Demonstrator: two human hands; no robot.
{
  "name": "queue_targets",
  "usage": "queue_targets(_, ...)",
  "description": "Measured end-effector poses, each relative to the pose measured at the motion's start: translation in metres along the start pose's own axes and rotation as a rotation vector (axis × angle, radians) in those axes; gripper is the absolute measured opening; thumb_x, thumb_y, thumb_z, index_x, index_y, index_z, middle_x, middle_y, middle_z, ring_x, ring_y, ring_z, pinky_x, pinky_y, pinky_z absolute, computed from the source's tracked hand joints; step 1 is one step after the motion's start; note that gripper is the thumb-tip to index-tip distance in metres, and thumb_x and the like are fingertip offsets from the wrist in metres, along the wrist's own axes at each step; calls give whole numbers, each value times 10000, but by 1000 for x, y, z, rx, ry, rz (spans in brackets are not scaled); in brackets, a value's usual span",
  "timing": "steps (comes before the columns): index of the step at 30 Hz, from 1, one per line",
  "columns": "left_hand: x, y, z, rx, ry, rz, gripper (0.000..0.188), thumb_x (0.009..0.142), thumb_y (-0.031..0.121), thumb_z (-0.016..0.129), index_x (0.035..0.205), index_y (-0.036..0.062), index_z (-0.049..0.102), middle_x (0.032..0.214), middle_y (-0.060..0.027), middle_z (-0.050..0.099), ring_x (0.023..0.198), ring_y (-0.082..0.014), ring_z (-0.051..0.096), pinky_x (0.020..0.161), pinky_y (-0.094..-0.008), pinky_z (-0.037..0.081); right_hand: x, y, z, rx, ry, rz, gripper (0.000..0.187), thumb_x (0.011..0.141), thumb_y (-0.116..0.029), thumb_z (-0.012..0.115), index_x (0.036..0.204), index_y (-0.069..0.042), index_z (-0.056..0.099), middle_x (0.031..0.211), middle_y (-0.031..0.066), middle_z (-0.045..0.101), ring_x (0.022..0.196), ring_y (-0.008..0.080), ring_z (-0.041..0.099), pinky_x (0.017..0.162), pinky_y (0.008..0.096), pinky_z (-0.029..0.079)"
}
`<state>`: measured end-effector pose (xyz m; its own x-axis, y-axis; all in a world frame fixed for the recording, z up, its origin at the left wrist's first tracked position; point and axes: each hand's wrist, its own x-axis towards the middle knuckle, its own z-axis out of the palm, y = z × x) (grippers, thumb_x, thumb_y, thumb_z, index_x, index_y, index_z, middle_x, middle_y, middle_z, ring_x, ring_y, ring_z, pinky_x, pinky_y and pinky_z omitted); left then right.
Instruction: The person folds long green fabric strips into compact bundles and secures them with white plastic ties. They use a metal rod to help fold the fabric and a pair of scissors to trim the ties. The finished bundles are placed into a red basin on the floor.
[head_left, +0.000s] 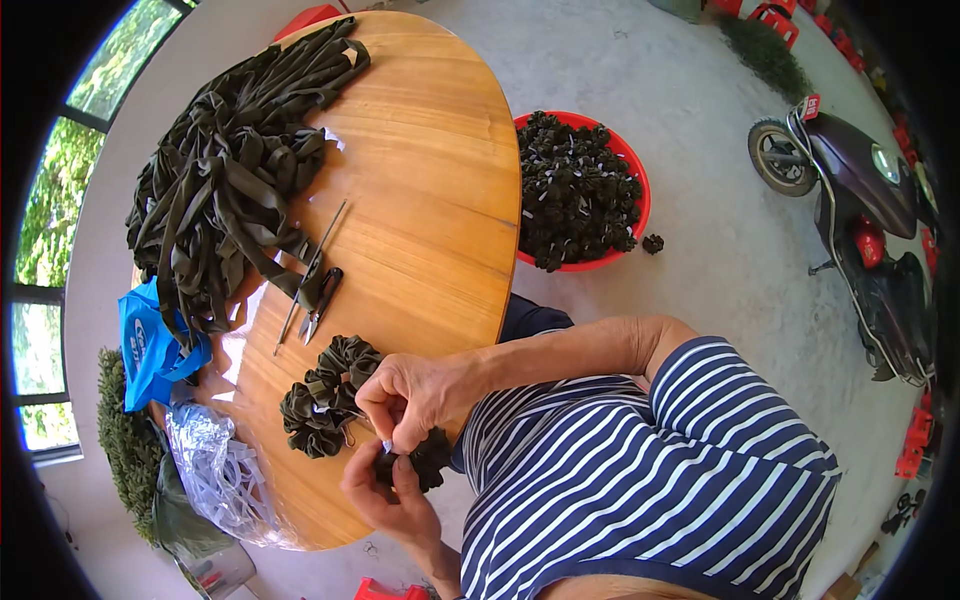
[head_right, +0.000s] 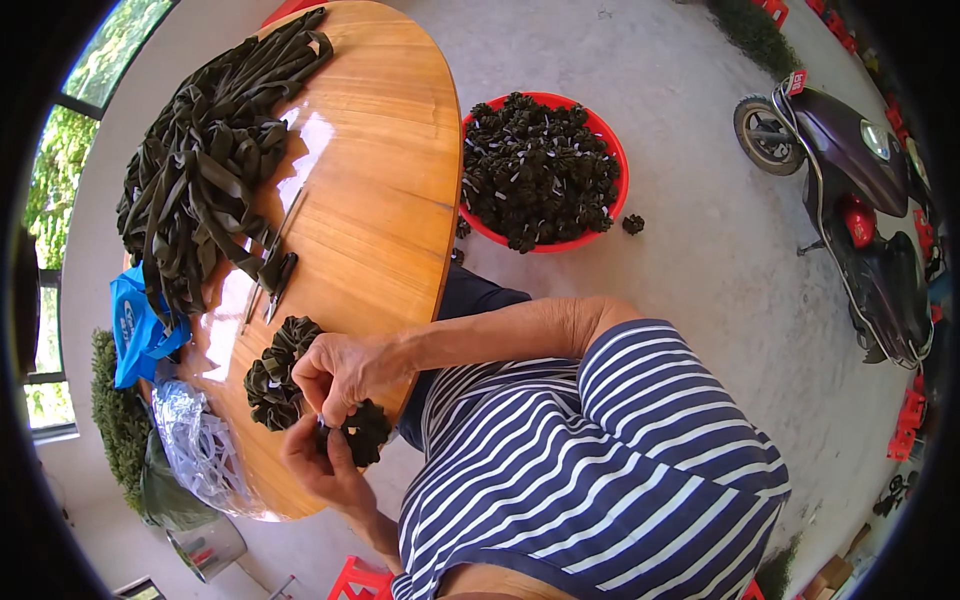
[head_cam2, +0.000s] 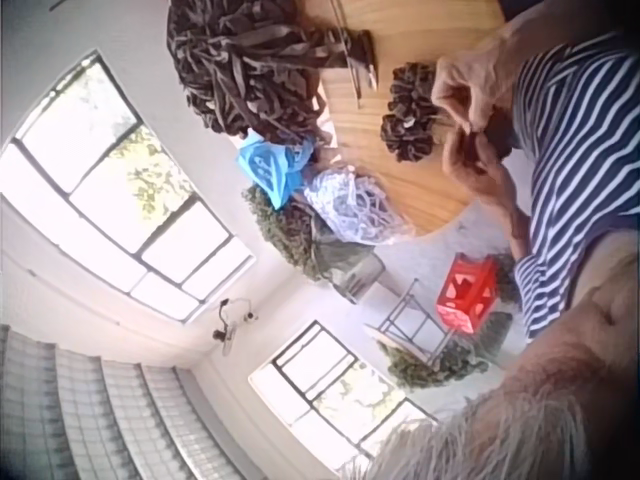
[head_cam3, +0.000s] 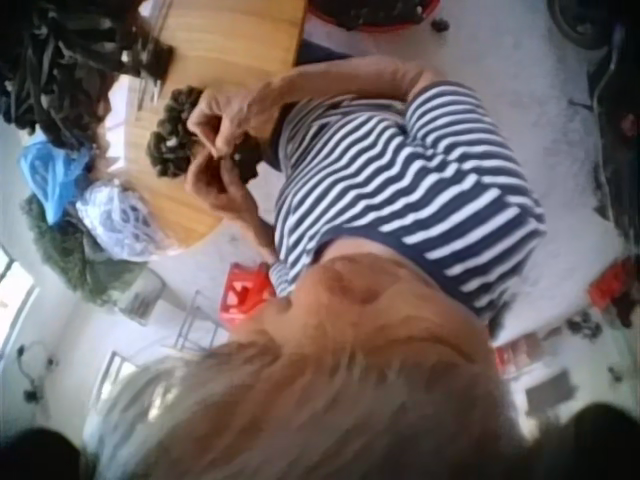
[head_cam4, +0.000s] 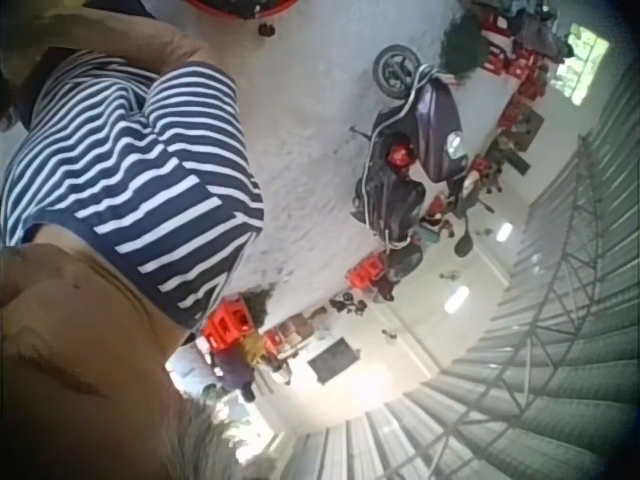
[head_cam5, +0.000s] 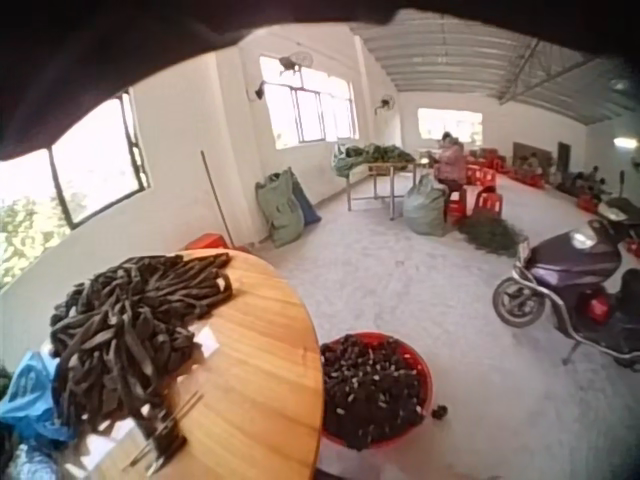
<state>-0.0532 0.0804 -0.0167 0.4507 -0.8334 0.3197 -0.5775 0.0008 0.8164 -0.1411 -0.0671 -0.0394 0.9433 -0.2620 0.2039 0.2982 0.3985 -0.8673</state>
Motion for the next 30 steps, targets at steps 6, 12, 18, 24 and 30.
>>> queue_targets(6, 12, 6, 5, -421, 151, -297, 264, 807, 9, 544, 1060, -3, 469, 874, -63, 540, 779, -98, 514, 707, -219, 431, -3, 2, 15, -1106, 244, -547, 131, 674, -62, 591, 727, -39, 474, 704, 102, 506, 649, 235, 558, 521, 301, 438)
queue_targets(12, 23, 9, 27, -530, 234, -294, 323, 814, 36, 548, 1122, -12, 466, 847, -48, 548, 736, -88, 524, 670, -202, 433, 9, 12, 1, -1080, 433, -678, 86, 721, -35, 556, 754, -40, 477, 708, 82, 494, 656, 245, 554, 530, 327, 449)
queue_targets(18, 48, 3, 6, -782, -17, -521, 216, 827, 30, 548, 1024, -52, 581, 816, -30, 594, 746, -63, 538, 672, -172, 418, 1, 1, 1, -829, 476, -687, 162, 659, 46, 652, 719, -43, 530, 726, 71, 552, 659, 205, 568, 556, 278, 463)
queue_targets(24, 49, -20, 3, -819, -97, -476, 116, 804, 27, 563, 895, -42, 585, 813, -29, 552, 709, -60, 481, 637, -172, 383, -2, -4, -3, -846, 505, -640, 162, 653, -6, 682, 688, -51, 531, 739, 70, 545, 668, 200, 565, 557, 275, 460)
queue_targets(30, 48, -17, 17, -645, 151, -410, 108, 835, 101, 544, 789, 7, 519, 757, -41, 545, 668, -79, 487, 614, -201, 403, -19, -2, -5, -969, 414, -657, 152, 701, -83, 640, 723, -50, 494, 735, 73, 511, 638, 237, 541, 524, 314, 430)
